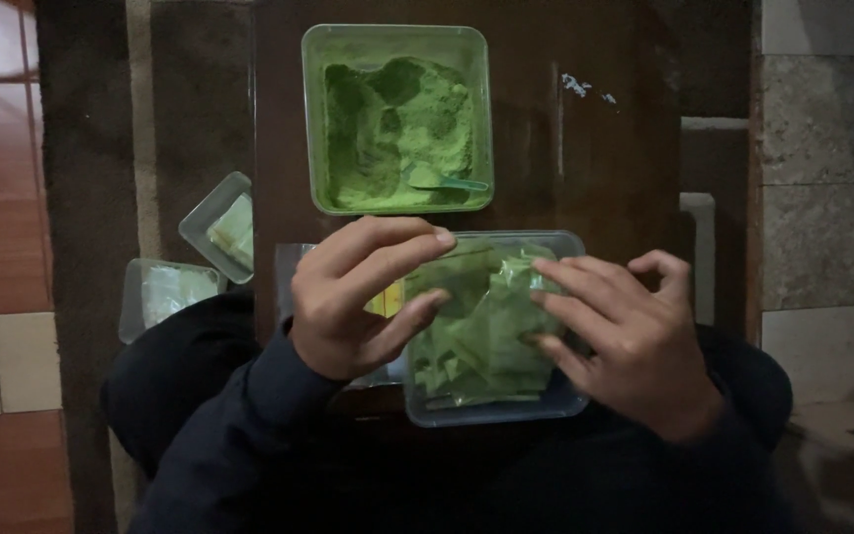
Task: The person fills small transparent plastic bags with green powder from a plastic container using a spoon and then places the filled bags into another plastic container.
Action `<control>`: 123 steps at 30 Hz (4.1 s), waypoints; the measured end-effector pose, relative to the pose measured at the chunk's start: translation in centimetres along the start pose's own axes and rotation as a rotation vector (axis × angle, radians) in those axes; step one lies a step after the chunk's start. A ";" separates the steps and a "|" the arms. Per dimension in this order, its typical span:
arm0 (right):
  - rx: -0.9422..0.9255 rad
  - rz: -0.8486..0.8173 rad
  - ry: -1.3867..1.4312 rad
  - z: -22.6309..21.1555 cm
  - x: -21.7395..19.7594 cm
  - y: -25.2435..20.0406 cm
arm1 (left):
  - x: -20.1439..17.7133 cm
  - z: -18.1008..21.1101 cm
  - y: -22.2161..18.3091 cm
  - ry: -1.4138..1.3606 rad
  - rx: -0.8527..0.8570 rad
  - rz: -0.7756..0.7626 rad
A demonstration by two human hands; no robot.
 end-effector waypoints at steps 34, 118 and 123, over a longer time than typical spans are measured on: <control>0.063 -0.149 0.033 -0.8 3.9 -1.3 | -16.6 -12.0 -4.9 0.374 -0.055 0.454; 0.672 0.270 1.071 6.1 2.4 -1.6 | 4.0 -2.2 -0.3 -0.340 -0.368 -0.113; 0.738 0.294 1.154 6.3 2.7 -2.3 | 0.6 -1.8 -1.0 -0.069 -0.210 0.250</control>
Point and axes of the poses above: each hand's wrist, its own y-axis towards the middle knuckle, its own x-axis out of the palm, z = x × y, the point moved 9 cm from there along y, towards the middle knuckle, and after that the axes turned 11 degrees about z, right-handed, at the moved point
